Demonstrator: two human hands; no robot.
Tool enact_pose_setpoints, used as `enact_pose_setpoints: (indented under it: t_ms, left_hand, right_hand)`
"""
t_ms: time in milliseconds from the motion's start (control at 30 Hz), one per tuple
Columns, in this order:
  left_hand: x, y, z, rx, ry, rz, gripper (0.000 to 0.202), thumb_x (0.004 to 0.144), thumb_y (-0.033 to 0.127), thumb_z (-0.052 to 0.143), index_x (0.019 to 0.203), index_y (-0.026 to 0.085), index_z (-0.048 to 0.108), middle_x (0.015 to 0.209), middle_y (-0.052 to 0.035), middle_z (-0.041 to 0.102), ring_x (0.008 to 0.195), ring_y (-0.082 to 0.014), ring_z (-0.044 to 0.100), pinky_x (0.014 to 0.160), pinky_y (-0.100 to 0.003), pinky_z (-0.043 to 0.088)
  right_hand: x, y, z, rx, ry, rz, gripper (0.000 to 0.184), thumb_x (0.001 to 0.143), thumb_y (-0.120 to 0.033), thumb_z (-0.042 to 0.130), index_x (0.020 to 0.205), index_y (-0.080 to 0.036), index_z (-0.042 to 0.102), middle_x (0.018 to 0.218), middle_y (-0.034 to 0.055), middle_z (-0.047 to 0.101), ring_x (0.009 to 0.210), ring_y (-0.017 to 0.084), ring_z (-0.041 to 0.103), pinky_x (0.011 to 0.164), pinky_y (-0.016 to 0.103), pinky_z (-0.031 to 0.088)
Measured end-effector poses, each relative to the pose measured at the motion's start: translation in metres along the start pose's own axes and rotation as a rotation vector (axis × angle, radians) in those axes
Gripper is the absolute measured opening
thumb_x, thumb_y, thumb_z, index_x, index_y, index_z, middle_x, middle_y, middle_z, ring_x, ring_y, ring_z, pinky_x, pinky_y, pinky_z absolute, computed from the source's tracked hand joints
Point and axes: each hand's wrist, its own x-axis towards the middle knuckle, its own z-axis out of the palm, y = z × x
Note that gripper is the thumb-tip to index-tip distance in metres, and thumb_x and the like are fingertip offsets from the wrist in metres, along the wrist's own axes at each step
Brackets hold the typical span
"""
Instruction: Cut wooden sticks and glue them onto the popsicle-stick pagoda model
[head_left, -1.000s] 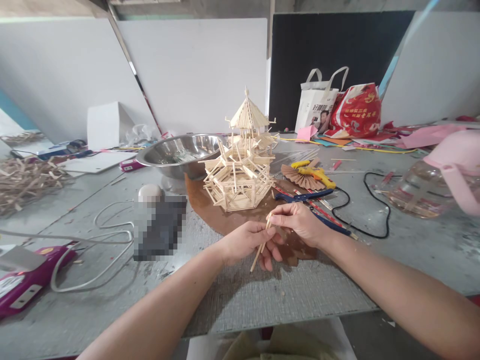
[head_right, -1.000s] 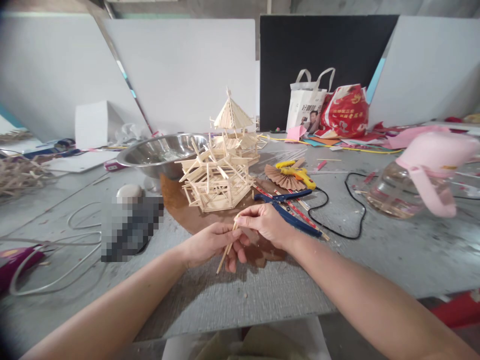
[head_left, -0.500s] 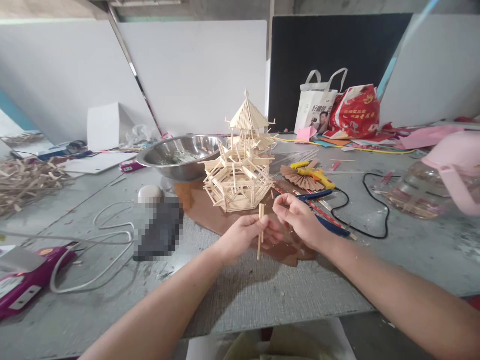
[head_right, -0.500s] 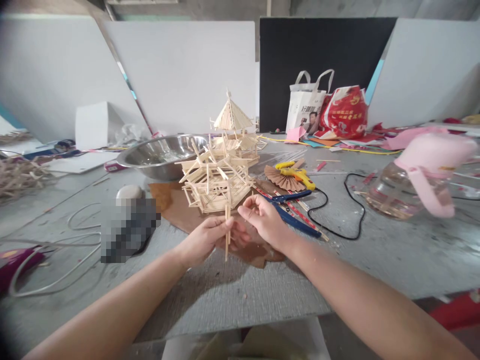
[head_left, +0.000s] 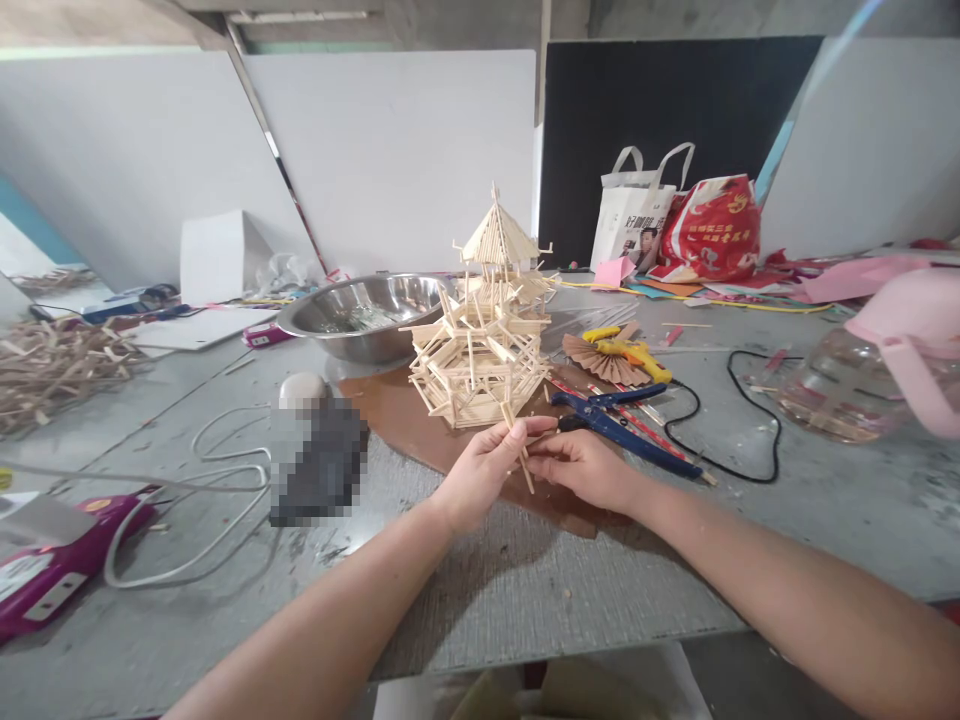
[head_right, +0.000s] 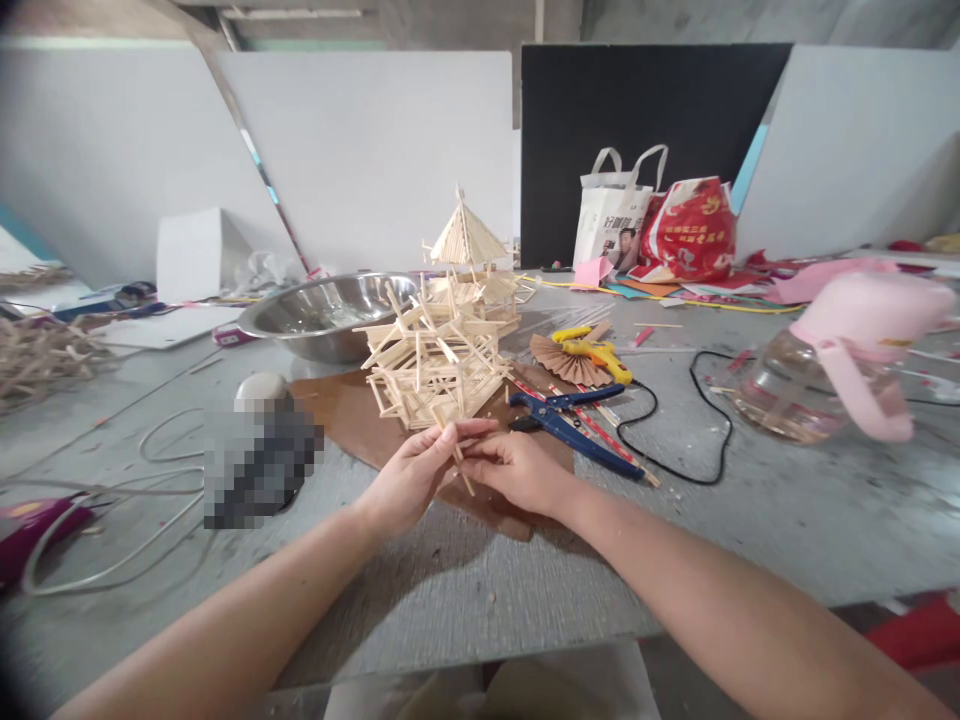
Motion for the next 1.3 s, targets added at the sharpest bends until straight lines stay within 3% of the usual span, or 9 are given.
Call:
enact_pose_setpoints:
  t_ms: [367, 533, 633, 767, 867, 1000, 1167, 1300]
  left_hand:
    - [0.0, -0.001, -0.002, 0.026, 0.01, 0.027, 0.035, 0.079, 0.04, 0.043, 0.101, 0.018, 0.058, 0.111, -0.0085, 0.055, 0.103, -0.0204, 0.048, 0.086, -0.032, 0.037]
    - [0.001, 0.001, -0.004, -0.005, -0.029, 0.003, 0.036, 0.079, 0.038, 0.044, 0.105, 0.017, 0.056, 0.102, -0.0095, 0.059, 0.084, -0.0178, 0.057, 0.077, -0.032, 0.042]
    - [0.002, 0.003, -0.008, -0.006, -0.051, -0.023, 0.034, 0.073, 0.026, 0.054, 0.105, 0.016, 0.056, 0.092, -0.0067, 0.063, 0.081, -0.0152, 0.057, 0.078, -0.029, 0.041]
    - [0.005, 0.008, -0.013, -0.05, 0.027, -0.063, 0.035, 0.063, 0.01, 0.059, 0.097, 0.017, 0.06, 0.093, -0.0036, 0.063, 0.083, -0.0121, 0.056, 0.078, -0.023, 0.04]
    - [0.005, 0.01, -0.014, -0.039, 0.048, -0.159, 0.024, 0.07, 0.026, 0.056, 0.089, 0.013, 0.061, 0.085, -0.0074, 0.064, 0.064, -0.0115, 0.058, 0.058, -0.023, 0.044]
    - [0.002, 0.012, -0.016, 0.016, -0.111, -0.33, 0.042, 0.073, 0.049, 0.044, 0.076, 0.011, 0.06, 0.062, -0.0079, 0.064, 0.04, -0.0108, 0.053, 0.039, -0.021, 0.036]
    - [0.001, 0.012, -0.016, 0.104, -0.206, -0.402, 0.035, 0.069, 0.045, 0.054, 0.07, 0.011, 0.058, 0.052, -0.0043, 0.062, 0.034, -0.0081, 0.049, 0.036, -0.019, 0.032]
    - [0.002, 0.01, -0.011, 0.172, -0.169, -0.368, 0.032, 0.066, 0.042, 0.058, 0.067, 0.011, 0.056, 0.053, -0.0043, 0.063, 0.039, -0.0091, 0.053, 0.04, -0.019, 0.036]
  right_hand:
    - [0.0, -0.003, -0.002, -0.084, 0.02, -0.004, 0.025, 0.078, -0.034, 0.045, 0.071, -0.014, 0.06, 0.064, -0.0004, 0.055, 0.061, 0.011, 0.048, 0.057, 0.022, 0.037]
    - [-0.002, -0.004, -0.003, -0.127, 0.017, -0.003, 0.026, 0.081, -0.032, 0.041, 0.07, -0.014, 0.057, 0.059, -0.0007, 0.054, 0.056, 0.01, 0.049, 0.055, 0.022, 0.039]
    - [-0.003, 0.0, -0.008, -0.35, 0.094, -0.133, 0.023, 0.083, -0.028, 0.039, 0.077, -0.016, 0.058, 0.069, 0.0015, 0.059, 0.065, 0.012, 0.053, 0.061, 0.023, 0.04]
    - [-0.001, 0.007, -0.023, -0.725, 0.273, -0.331, 0.022, 0.084, -0.024, 0.037, 0.09, -0.017, 0.058, 0.086, 0.0049, 0.061, 0.08, 0.014, 0.054, 0.07, 0.026, 0.04]
    - [0.0, 0.007, -0.033, -0.933, 0.332, -0.466, 0.022, 0.084, -0.02, 0.037, 0.086, -0.017, 0.058, 0.083, 0.0051, 0.063, 0.08, 0.015, 0.054, 0.073, 0.027, 0.041]
    - [0.0, 0.004, -0.036, -1.097, 0.279, -0.608, 0.023, 0.084, -0.017, 0.036, 0.088, -0.017, 0.059, 0.086, 0.0053, 0.063, 0.083, 0.016, 0.051, 0.078, 0.03, 0.04]
    - [0.001, 0.005, -0.032, -1.112, 0.204, -0.645, 0.024, 0.084, -0.017, 0.035, 0.091, -0.018, 0.058, 0.091, 0.0044, 0.062, 0.089, 0.016, 0.05, 0.081, 0.033, 0.041]
    - [0.001, 0.006, -0.029, -1.01, 0.333, -0.633, 0.025, 0.083, -0.02, 0.039, 0.104, -0.02, 0.052, 0.112, 0.007, 0.053, 0.106, 0.019, 0.043, 0.089, 0.039, 0.037]
